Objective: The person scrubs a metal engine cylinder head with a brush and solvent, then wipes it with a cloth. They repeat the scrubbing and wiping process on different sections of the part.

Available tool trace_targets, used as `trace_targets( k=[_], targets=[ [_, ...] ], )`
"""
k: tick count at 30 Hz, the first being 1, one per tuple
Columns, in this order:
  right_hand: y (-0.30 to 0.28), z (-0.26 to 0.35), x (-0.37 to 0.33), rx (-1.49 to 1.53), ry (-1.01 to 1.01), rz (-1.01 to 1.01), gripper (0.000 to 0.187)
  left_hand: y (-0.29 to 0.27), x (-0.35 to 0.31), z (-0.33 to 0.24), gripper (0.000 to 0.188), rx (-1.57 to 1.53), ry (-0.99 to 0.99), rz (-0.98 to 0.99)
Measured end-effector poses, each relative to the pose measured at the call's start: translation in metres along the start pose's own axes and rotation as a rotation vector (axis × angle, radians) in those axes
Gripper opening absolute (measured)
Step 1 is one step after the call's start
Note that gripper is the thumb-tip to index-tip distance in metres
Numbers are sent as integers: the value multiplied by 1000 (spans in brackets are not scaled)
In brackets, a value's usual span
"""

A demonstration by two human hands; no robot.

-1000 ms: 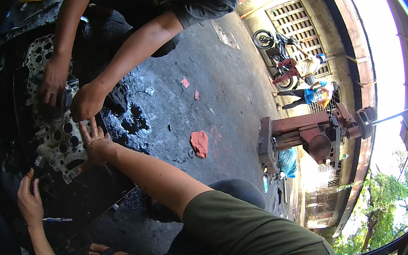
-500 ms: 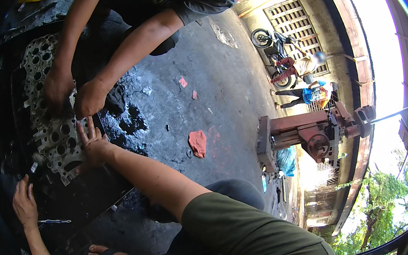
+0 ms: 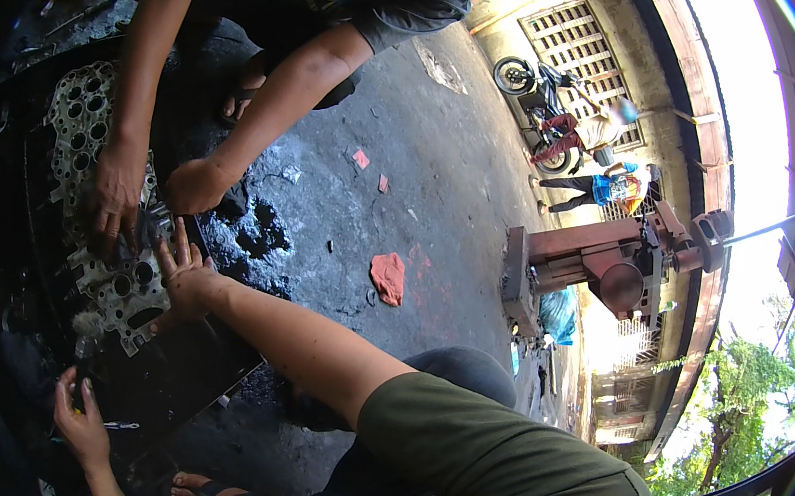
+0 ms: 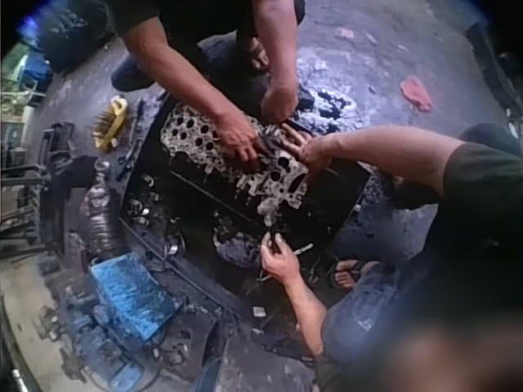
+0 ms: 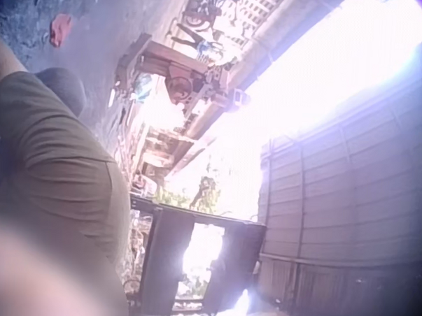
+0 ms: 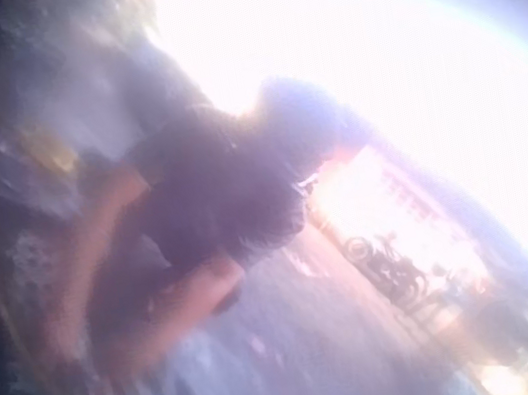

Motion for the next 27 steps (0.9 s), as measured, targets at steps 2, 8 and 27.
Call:
trace_targets(
  k=[2,8,27],
  targets=[
    [0,0,-1,3,-8,-16,168,6,-17,1,25,-83,8,-2],
    [0,1,-3,7,-8,-33,169,23,-48,8,27,-154,-68,61],
    [11,-3,8,13,7,-68,173,7,-35,-7,26,-228,22,62]
  ],
)
Point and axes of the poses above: each hand's wrist, its own x-axis towards the middle knuckle, its own y-axis out of the palm, z = x × y, the point moved 1 cm from there along x, towards the middle knuckle, and after that the axes turned 9 degrees about y, right-handed, at the moved point
